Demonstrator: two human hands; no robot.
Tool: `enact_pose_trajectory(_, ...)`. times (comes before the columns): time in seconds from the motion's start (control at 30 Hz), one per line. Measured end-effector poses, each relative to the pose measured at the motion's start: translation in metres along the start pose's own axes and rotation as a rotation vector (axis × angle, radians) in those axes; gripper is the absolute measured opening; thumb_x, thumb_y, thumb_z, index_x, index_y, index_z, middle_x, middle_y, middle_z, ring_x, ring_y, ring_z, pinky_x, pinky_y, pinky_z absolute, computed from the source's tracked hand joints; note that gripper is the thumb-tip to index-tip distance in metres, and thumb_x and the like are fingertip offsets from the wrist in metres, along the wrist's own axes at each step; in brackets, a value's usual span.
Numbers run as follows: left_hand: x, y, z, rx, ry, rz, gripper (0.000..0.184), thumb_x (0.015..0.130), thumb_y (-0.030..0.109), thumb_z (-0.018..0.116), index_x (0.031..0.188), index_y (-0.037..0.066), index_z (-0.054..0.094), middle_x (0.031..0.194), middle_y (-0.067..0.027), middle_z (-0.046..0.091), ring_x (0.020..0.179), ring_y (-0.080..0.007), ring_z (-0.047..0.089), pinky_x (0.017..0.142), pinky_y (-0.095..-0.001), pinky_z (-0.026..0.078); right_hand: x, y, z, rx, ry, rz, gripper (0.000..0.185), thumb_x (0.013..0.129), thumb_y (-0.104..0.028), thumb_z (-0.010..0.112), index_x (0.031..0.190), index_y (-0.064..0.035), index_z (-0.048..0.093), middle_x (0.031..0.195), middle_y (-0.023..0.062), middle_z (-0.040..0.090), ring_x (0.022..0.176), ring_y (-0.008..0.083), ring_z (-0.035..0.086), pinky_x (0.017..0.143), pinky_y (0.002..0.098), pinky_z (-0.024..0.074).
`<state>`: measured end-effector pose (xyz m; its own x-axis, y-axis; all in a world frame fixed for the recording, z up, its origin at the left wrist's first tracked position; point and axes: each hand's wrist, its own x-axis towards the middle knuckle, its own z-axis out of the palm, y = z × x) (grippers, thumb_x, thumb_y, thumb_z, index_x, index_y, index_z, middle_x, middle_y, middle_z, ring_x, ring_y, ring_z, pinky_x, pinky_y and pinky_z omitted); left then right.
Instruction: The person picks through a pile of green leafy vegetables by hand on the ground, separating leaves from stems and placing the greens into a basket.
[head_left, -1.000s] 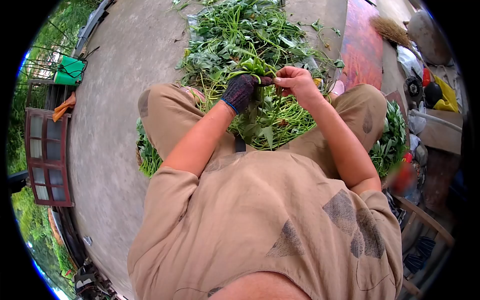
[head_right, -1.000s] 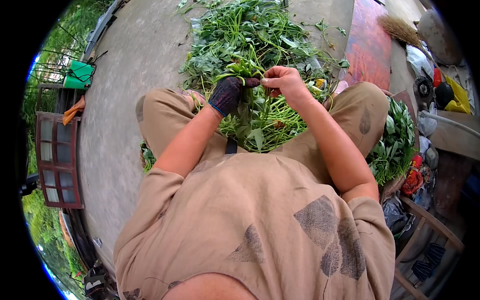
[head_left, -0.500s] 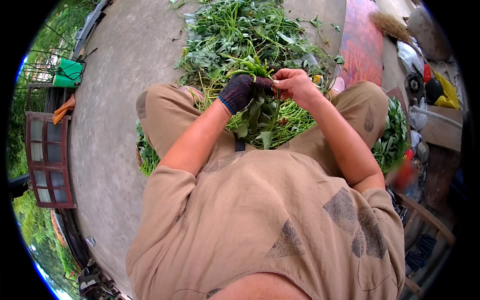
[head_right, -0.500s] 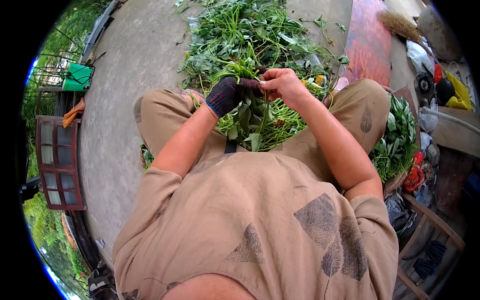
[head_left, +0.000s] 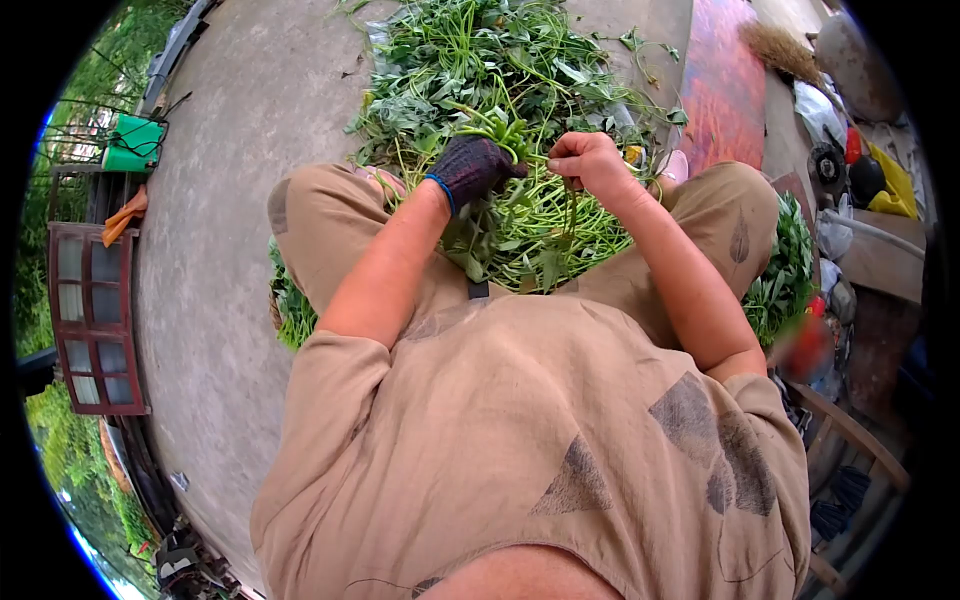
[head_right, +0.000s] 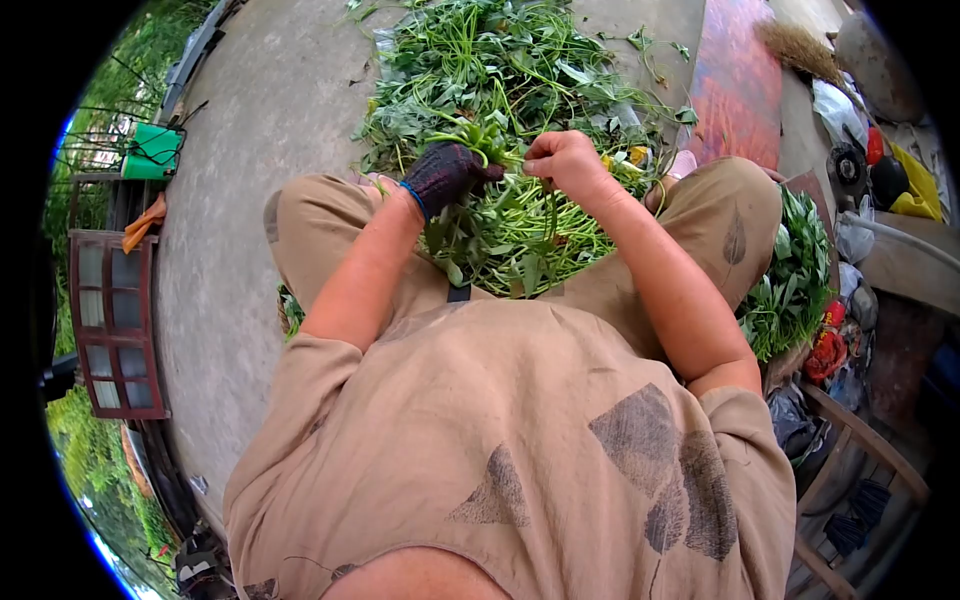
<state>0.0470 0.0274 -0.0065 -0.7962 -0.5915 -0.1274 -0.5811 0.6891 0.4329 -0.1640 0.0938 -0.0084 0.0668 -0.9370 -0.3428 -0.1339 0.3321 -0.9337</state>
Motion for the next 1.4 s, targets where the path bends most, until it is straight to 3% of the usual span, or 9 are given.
enact_pose_trajectory(0.2,-0.025,-0.050,-0.024,-0.632,0.149,-0.417,0.023,0.086,0.027,0.064,0.085,0.005,0.072,0.063,-0.0056,0.065,0.056,-0.0144,0.060,0.058,-0.0306,0.048,0.020,0.021,-0.059,-0.041,0.356,-0.026,0.019,0.076,-0.004,0.070,0.094,-0.0017,0.068,0.061,-0.0014,0.055,0.046,0.0070,0.044,0.042,0.0235,0.0359)
enact_pose_trajectory(0.33,-0.020,-0.031,-0.007,-0.787,0.018,-0.491,0.024,0.084,0.025,0.067,0.092,0.003,0.071,0.076,-0.0078,0.067,0.067,-0.0132,0.062,0.066,-0.0285,0.048,0.005,0.011,-0.030,0.256,0.127,-0.033,0.042,0.079,0.005,0.064,0.119,-0.0061,0.057,0.065,-0.0020,0.053,0.050,0.0057,0.046,0.043,0.0207,0.0368)
enact_pose_trajectory(0.43,-0.014,0.030,0.010,-0.745,-0.060,-0.050,0.025,0.081,0.024,0.070,0.096,0.005,0.071,0.088,-0.0067,0.068,0.076,-0.0131,0.060,0.072,-0.0262,0.047,0.004,0.007,0.014,0.380,0.101,-0.027,0.026,0.081,0.006,0.060,0.104,-0.0049,0.065,0.073,-0.0027,0.057,0.061,0.0061,0.054,0.048,0.0204,0.0419)
enact_pose_trajectory(0.57,-0.006,0.023,0.029,-1.071,-0.103,-0.223,0.021,0.079,0.018,0.068,0.097,0.007,0.071,0.083,-0.0041,0.069,0.074,-0.0141,0.064,0.068,-0.0284,0.049,0.002,0.007,0.012,0.343,0.077,-0.004,0.015,0.086,0.000,0.057,0.097,-0.0045,0.067,0.083,-0.0010,0.062,0.067,0.0068,0.057,0.056,0.0241,0.0492)
enact_pose_trajectory(0.93,-0.017,0.013,0.001,-1.151,0.018,-0.488,0.016,0.081,0.016,0.066,0.090,0.004,0.072,0.075,-0.0044,0.068,0.065,-0.0141,0.063,0.062,-0.0288,0.049,-0.009,0.003,0.008,-0.991,0.201,-0.670,0.005,0.075,-0.016,0.066,0.080,-0.0127,0.065,0.088,0.0044,0.055,0.082,0.0274,0.060,0.071,0.0397,0.0488)
enact_pose_trajectory(1.03,-0.020,0.001,0.008,-0.322,-0.025,0.210,0.012,0.076,0.014,0.066,0.085,0.012,0.074,0.074,-0.0050,0.067,0.066,-0.0176,0.064,0.061,-0.0300,0.048,-0.008,0.005,0.005,-1.126,0.241,-0.834,0.006,0.076,-0.016,0.064,0.082,-0.0135,0.065,0.089,0.0033,0.055,0.082,0.0273,0.059,0.070,0.0399,0.0489)
enact_pose_trajectory(1.13,-0.016,-0.004,0.018,-0.134,0.088,0.319,0.014,0.072,0.016,0.066,0.083,0.019,0.076,0.068,-0.0042,0.066,0.063,-0.0203,0.063,0.058,-0.0315,0.048,-0.012,0.008,0.013,-1.253,0.175,-0.579,0.008,0.079,-0.020,0.063,0.084,-0.0139,0.065,0.089,0.0043,0.057,0.084,0.0280,0.061,0.070,0.0410,0.0487)
enact_pose_trajectory(1.3,-0.019,0.013,0.003,-0.293,0.095,0.103,0.012,0.076,0.017,0.067,0.083,0.018,0.076,0.067,-0.0031,0.067,0.056,-0.0178,0.063,0.058,-0.0302,0.049,0.006,0.026,0.017,-0.763,0.380,-0.420,0.016,0.083,-0.022,0.065,0.092,-0.0086,0.064,0.074,0.0086,0.064,0.069,0.0250,0.064,0.057,0.0377,0.0470)
enact_pose_trajectory(1.4,-0.022,0.005,0.011,-0.524,0.305,0.300,0.010,0.075,0.006,0.067,0.082,0.008,0.073,0.080,-0.0082,0.069,0.075,-0.0205,0.066,0.069,-0.0320,0.052,0.018,0.015,-0.028,0.350,0.358,0.104,0.008,0.087,-0.007,0.064,0.091,0.0001,0.064,0.060,0.0010,0.056,0.049,0.0101,0.056,0.038,0.0218,0.0316)
